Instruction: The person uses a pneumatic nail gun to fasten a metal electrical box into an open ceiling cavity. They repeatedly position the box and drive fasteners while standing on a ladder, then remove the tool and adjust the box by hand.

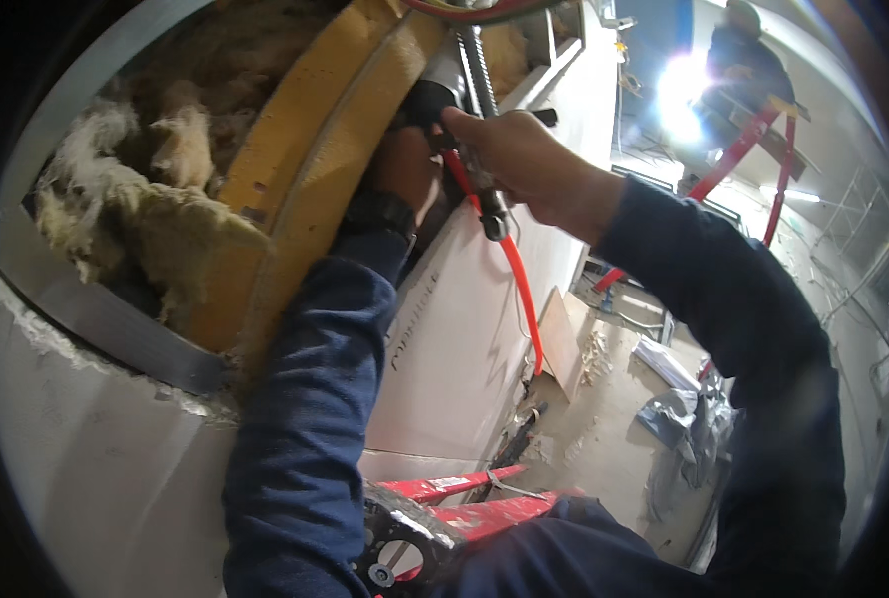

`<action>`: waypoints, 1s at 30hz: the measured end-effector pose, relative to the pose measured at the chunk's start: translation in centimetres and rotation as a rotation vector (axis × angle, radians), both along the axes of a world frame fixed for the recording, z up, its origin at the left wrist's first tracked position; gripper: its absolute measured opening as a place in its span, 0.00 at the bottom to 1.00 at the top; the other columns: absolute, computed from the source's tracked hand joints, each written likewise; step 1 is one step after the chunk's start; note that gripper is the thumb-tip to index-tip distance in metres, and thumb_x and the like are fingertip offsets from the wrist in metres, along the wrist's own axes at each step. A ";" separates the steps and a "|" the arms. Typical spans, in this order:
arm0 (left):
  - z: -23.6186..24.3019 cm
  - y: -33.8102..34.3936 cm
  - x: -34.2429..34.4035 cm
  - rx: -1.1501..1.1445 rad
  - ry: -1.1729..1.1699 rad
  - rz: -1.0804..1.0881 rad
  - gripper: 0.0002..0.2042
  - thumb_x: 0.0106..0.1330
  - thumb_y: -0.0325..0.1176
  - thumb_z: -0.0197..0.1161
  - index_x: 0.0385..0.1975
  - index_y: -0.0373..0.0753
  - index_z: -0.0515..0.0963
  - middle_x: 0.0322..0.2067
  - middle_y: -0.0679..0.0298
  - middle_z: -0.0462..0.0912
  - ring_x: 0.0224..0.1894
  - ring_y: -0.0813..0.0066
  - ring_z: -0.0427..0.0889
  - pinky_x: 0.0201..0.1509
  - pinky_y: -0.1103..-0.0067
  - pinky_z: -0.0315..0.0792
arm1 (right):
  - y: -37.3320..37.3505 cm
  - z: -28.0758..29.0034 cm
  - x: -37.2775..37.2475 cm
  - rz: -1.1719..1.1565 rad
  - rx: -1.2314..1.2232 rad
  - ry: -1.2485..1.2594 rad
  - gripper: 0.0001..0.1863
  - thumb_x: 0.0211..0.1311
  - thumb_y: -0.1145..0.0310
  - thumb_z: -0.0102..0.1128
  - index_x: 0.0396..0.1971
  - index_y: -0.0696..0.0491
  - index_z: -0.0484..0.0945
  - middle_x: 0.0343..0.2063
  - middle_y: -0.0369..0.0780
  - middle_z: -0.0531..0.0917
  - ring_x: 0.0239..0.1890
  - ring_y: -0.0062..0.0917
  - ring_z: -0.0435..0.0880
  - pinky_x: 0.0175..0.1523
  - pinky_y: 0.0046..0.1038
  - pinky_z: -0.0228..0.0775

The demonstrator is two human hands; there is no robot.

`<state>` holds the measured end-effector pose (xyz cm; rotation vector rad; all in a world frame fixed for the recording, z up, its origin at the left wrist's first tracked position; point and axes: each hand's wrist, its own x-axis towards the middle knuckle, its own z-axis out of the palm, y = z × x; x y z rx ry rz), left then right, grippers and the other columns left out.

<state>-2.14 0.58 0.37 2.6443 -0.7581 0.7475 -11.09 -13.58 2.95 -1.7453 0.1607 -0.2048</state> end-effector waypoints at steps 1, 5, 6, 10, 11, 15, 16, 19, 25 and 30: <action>-0.2 0.1 0.1 0.004 0.005 -0.028 0.11 0.62 0.34 0.69 0.39 0.35 0.85 0.37 0.44 0.87 0.44 0.43 0.86 0.47 0.58 0.81 | 0.5 -0.5 0.1 -0.052 0.067 0.019 0.32 0.71 0.40 0.59 0.29 0.60 0.84 0.24 0.41 0.83 0.26 0.28 0.83 0.31 0.35 0.73; -0.2 0.0 0.9 -0.052 0.014 -0.085 0.11 0.63 0.31 0.68 0.43 0.36 0.84 0.37 0.44 0.87 0.45 0.43 0.86 0.49 0.58 0.80 | 0.9 -1.0 0.0 -0.061 0.123 0.022 0.30 0.73 0.42 0.57 0.35 0.60 0.84 0.27 0.41 0.85 0.26 0.27 0.84 0.28 0.35 0.74; -0.4 0.1 1.0 -0.037 -0.017 -0.097 0.11 0.63 0.31 0.68 0.43 0.36 0.84 0.37 0.44 0.86 0.45 0.43 0.86 0.49 0.58 0.80 | 0.7 -0.7 -0.2 -0.012 0.126 0.012 0.31 0.73 0.41 0.57 0.34 0.60 0.83 0.25 0.41 0.84 0.24 0.27 0.81 0.26 0.36 0.71; -0.8 0.0 1.4 -0.045 -0.021 -0.083 0.08 0.62 0.32 0.68 0.38 0.36 0.84 0.37 0.44 0.86 0.44 0.45 0.86 0.44 0.60 0.81 | -2.0 0.6 -1.3 0.211 0.048 0.070 0.29 0.77 0.44 0.51 0.27 0.57 0.78 0.16 0.35 0.69 0.15 0.23 0.66 0.21 0.31 0.57; -0.9 0.0 1.4 -0.059 -0.034 -0.087 0.08 0.62 0.31 0.69 0.38 0.36 0.84 0.37 0.44 0.86 0.44 0.45 0.86 0.44 0.61 0.81 | -2.5 0.8 -1.6 0.290 -0.006 0.067 0.29 0.79 0.45 0.49 0.26 0.55 0.77 0.14 0.33 0.65 0.14 0.21 0.62 0.20 0.29 0.54; -0.9 0.1 1.0 -0.072 -0.054 -0.067 0.08 0.62 0.31 0.69 0.38 0.36 0.84 0.36 0.44 0.86 0.44 0.44 0.86 0.44 0.61 0.81 | -4.1 1.4 -1.7 0.360 -0.572 -0.099 0.33 0.80 0.44 0.43 0.30 0.62 0.78 0.14 0.39 0.70 0.15 0.26 0.73 0.22 0.35 0.64; -0.8 0.2 0.8 -0.074 -0.066 -0.096 0.08 0.62 0.32 0.69 0.38 0.36 0.84 0.36 0.44 0.86 0.44 0.44 0.86 0.44 0.61 0.81 | -4.2 1.3 -1.7 0.343 -0.658 -0.174 0.31 0.79 0.46 0.44 0.31 0.62 0.78 0.17 0.42 0.73 0.19 0.30 0.76 0.26 0.38 0.69; -0.4 0.2 0.5 -0.033 -0.039 -0.076 0.09 0.63 0.31 0.69 0.40 0.35 0.84 0.38 0.45 0.86 0.45 0.43 0.85 0.46 0.60 0.80 | -4.3 0.5 -1.7 0.277 -0.929 -0.422 0.24 0.77 0.54 0.45 0.37 0.62 0.79 0.25 0.49 0.82 0.30 0.43 0.87 0.40 0.46 0.81; -0.4 -0.2 0.4 -0.091 0.004 -0.098 0.11 0.60 0.29 0.70 0.41 0.34 0.84 0.40 0.43 0.87 0.50 0.45 0.85 0.53 0.61 0.80 | -4.8 0.5 -0.4 0.054 -0.959 -0.927 0.23 0.66 0.53 0.61 0.50 0.56 0.77 0.33 0.47 0.86 0.39 0.45 0.88 0.45 0.42 0.80; -0.7 -0.1 0.4 -0.129 -0.014 -0.102 0.11 0.60 0.29 0.70 0.42 0.35 0.83 0.38 0.46 0.87 0.45 0.44 0.86 0.49 0.60 0.81 | -5.2 1.4 -0.3 0.111 -0.997 -0.412 0.25 0.73 0.47 0.58 0.39 0.58 0.80 0.28 0.49 0.82 0.35 0.41 0.85 0.44 0.40 0.75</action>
